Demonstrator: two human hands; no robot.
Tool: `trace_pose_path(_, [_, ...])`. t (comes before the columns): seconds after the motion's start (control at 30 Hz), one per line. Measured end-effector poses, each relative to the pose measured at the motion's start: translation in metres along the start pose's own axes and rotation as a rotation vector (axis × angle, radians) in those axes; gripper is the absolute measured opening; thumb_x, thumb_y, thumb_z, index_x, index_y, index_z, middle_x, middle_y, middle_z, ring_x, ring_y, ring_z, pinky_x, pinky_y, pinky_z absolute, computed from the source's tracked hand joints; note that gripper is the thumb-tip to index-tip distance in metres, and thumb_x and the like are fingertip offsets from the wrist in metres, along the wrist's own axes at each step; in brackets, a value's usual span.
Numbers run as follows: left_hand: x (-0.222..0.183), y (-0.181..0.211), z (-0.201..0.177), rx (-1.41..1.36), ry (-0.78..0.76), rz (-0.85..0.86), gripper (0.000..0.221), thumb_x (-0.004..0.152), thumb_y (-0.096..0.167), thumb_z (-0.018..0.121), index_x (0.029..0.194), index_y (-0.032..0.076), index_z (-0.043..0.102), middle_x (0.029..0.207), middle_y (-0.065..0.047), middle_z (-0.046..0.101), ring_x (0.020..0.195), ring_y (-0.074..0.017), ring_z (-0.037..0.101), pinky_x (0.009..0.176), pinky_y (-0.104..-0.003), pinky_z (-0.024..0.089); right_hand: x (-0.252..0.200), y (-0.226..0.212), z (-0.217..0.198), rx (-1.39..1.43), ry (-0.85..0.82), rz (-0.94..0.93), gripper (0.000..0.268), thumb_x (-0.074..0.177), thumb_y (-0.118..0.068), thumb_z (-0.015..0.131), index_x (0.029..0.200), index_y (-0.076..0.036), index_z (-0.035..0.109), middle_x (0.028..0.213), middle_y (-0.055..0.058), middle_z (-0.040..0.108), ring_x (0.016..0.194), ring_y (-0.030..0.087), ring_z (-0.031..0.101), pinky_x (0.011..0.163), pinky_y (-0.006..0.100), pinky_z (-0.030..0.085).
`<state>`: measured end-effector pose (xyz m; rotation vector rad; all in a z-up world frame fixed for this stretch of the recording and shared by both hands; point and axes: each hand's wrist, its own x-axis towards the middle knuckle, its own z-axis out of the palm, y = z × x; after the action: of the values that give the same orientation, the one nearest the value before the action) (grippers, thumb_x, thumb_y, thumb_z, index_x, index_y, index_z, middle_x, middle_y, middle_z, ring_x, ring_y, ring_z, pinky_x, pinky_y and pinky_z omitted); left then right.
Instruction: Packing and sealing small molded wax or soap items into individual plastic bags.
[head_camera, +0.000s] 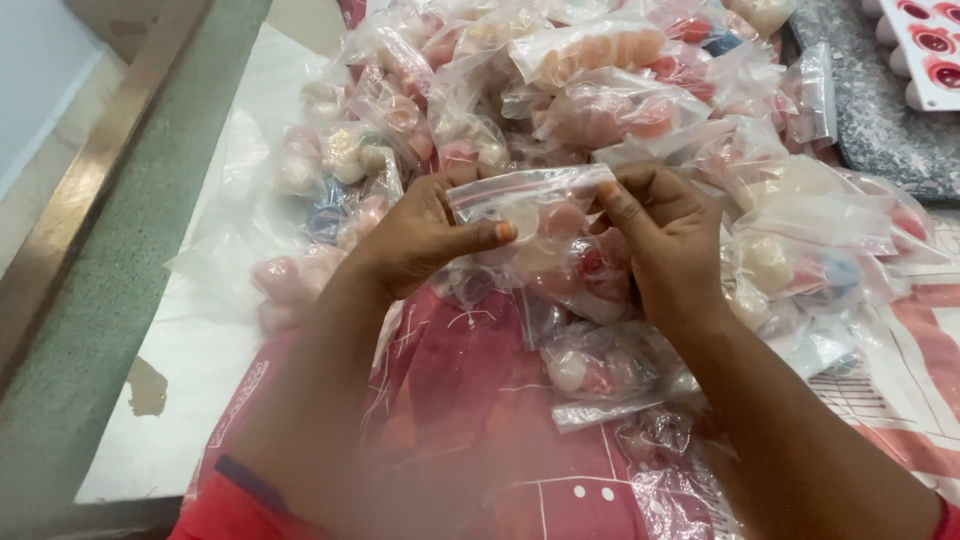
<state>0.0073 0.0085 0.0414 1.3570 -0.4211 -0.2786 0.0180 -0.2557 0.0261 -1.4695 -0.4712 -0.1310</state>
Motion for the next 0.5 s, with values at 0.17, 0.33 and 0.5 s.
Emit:
trace_pose_path(0.17, [-0.002, -0.006, -0.002, -0.013, 0.023, 0.057, 0.043, 0.09, 0.027, 0.083, 0.121, -0.001, 0.072, 0.105, -0.008, 0.077, 0.096, -0.0148, 0.072, 0.087, -0.031, 0.061, -0.001, -0.017, 0.007, 0.139, -0.043, -0.031, 0.015, 0.108, -0.006, 0.065, 0.12, 0.003, 0.062, 0.106, 0.006, 0.072, 0.094, 0.012, 0.068, 0.085, 0.028, 0.058])
trace_pose_path(0.33, [-0.002, -0.012, -0.006, -0.092, 0.02, 0.073, 0.036, 0.097, 0.035, 0.078, 0.105, -0.001, 0.077, 0.101, -0.012, 0.078, 0.094, -0.018, 0.074, 0.088, -0.033, 0.06, -0.008, -0.024, 0.009, 0.169, -0.083, -0.048, 0.021, 0.102, 0.002, 0.066, 0.122, 0.001, 0.059, 0.1, 0.009, 0.074, 0.091, 0.013, 0.071, 0.084, 0.027, 0.059])
trace_pose_path(0.5, [0.002, -0.007, -0.002, -0.069, 0.118, -0.059, 0.042, 0.092, 0.045, 0.071, 0.088, 0.004, 0.077, 0.086, -0.014, 0.081, 0.079, -0.0193, 0.08, 0.077, -0.033, 0.065, -0.011, -0.014, 0.005, 0.207, -0.04, -0.107, 0.016, 0.107, 0.005, 0.071, 0.119, 0.002, 0.06, 0.09, 0.005, 0.066, 0.08, 0.005, 0.061, 0.075, 0.02, 0.05])
